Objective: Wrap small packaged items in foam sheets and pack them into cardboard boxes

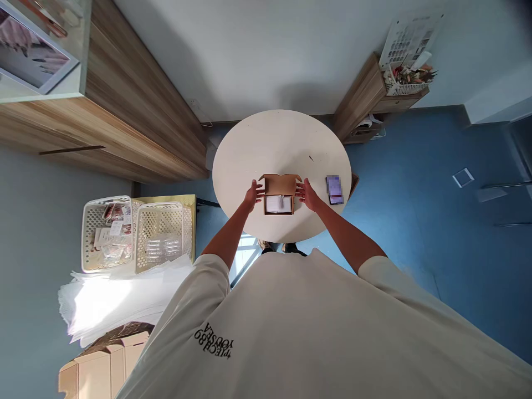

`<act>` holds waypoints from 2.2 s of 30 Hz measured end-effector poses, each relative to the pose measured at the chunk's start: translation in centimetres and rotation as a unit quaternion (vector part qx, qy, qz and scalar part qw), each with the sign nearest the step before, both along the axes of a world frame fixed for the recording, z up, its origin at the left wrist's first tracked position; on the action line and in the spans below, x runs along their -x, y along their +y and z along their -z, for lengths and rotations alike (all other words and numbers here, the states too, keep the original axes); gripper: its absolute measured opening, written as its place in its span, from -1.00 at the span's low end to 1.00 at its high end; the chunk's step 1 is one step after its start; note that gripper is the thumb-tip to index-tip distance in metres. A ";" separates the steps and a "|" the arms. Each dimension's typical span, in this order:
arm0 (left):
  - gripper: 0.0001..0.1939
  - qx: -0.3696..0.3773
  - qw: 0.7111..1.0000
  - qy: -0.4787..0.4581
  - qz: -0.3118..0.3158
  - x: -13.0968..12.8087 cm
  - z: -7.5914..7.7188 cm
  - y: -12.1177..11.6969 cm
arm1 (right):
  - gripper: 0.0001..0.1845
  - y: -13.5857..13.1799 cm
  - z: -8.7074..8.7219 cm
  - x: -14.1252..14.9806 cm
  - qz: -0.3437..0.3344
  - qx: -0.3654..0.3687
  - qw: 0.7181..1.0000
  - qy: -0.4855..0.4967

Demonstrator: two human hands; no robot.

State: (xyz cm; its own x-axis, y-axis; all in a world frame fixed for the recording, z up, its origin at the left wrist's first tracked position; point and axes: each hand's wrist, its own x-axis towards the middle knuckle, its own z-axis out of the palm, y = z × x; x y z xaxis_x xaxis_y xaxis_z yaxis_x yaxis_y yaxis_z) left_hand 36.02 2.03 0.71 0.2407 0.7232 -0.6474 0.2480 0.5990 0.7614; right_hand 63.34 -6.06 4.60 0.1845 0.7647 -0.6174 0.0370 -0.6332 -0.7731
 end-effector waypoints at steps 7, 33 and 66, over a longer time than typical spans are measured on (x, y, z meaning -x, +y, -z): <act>0.00 0.021 0.999 -0.020 0.038 0.6 -1.0 0.2 | -0.09 0.0 0.9 -0.6 0.007 -0.006 0.999 0.051; -0.31 -0.300 0.868 0.238 0.316 1.9 1.0 -12.3 | -0.34 -10.4 3.9 3.5 -0.391 -0.084 0.829 -0.392; -0.57 -0.398 0.749 0.398 0.350 1.6 -1.7 -9.5 | -0.51 -8.4 2.8 4.1 -0.332 -0.116 0.814 -0.463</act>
State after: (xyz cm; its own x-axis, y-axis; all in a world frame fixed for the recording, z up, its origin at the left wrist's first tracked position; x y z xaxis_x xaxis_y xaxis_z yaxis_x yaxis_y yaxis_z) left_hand 34.42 -7.43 2.38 0.5080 0.8330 -0.2190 0.8542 -0.4546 0.2523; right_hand 59.21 -14.43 1.75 -0.0137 0.9618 -0.2735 0.9458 -0.0763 -0.3155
